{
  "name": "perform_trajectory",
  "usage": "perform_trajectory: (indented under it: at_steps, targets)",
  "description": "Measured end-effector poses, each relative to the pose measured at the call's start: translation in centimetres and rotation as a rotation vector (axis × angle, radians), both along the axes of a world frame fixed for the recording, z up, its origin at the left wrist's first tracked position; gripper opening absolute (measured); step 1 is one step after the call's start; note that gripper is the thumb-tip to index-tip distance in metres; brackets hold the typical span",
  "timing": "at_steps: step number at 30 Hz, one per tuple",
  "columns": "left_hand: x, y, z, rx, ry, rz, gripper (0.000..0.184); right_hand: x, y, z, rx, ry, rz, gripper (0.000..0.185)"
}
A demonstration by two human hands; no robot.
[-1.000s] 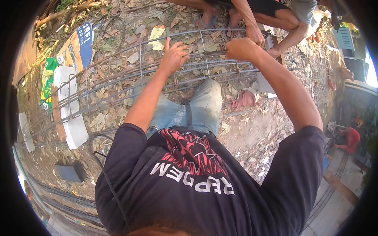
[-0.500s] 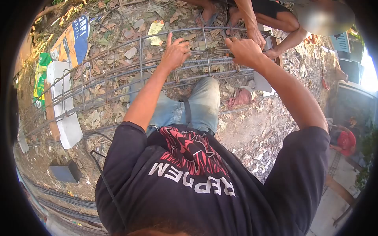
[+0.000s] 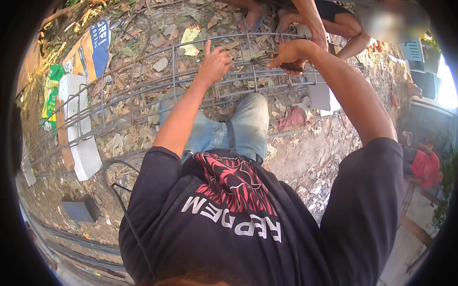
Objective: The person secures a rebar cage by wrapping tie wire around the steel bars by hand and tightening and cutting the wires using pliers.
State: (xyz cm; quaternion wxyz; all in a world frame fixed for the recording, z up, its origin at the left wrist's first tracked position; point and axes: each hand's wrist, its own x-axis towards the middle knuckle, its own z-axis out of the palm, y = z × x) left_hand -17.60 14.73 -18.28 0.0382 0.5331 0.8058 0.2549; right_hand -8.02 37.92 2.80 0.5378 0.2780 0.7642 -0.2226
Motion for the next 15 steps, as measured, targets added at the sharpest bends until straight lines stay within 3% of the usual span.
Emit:
perform_trajectory:
  at_steps: [1,2,5,6,9,10,13,14,15]
  targets:
    - [-0.4,0.2,0.1,0.008,0.000,-0.002,0.018,-0.2,0.8,0.4,-0.062,-0.071,-0.262,0.048]
    - [-0.5,0.2,0.2,0.014,-0.004,-0.006,0.018,0.4,1.5,0.3,-0.074,-0.077,-0.339,0.044]
    - [0.0,0.1,0.3,0.039,-0.051,-0.012,0.018,1.7,0.2,0.5,0.124,0.013,0.144,0.053]
    - [-0.2,-0.1,0.4,0.046,-0.061,-0.017,0.018,2.4,-0.5,0.2,0.327,0.288,0.645,0.041]
    - [-0.2,-0.3,0.9,0.023,-0.041,-0.020,0.018,3.7,-2.6,0.4,0.606,0.978,1.108,0.014]
    - [-0.1,-0.1,0.6,0.033,-0.046,-0.010,0.020,3.1,-2.9,1.2,0.562,1.082,1.249,0.013]
    - [-0.5,0.0,0.5,-0.016,-0.049,-0.036,0.026,1.8,-3.8,1.1,0.573,0.601,1.195,0.022]
    - [-0.4,-0.1,0.5,0.028,-0.071,-0.018,0.029,1.3,-2.8,0.3,0.499,0.451,1.036,0.031]
    - [-0.3,-0.2,0.5,0.070,-0.095,-0.004,0.033,0.9,-2.3,0.7,0.357,0.290,0.627,0.032]
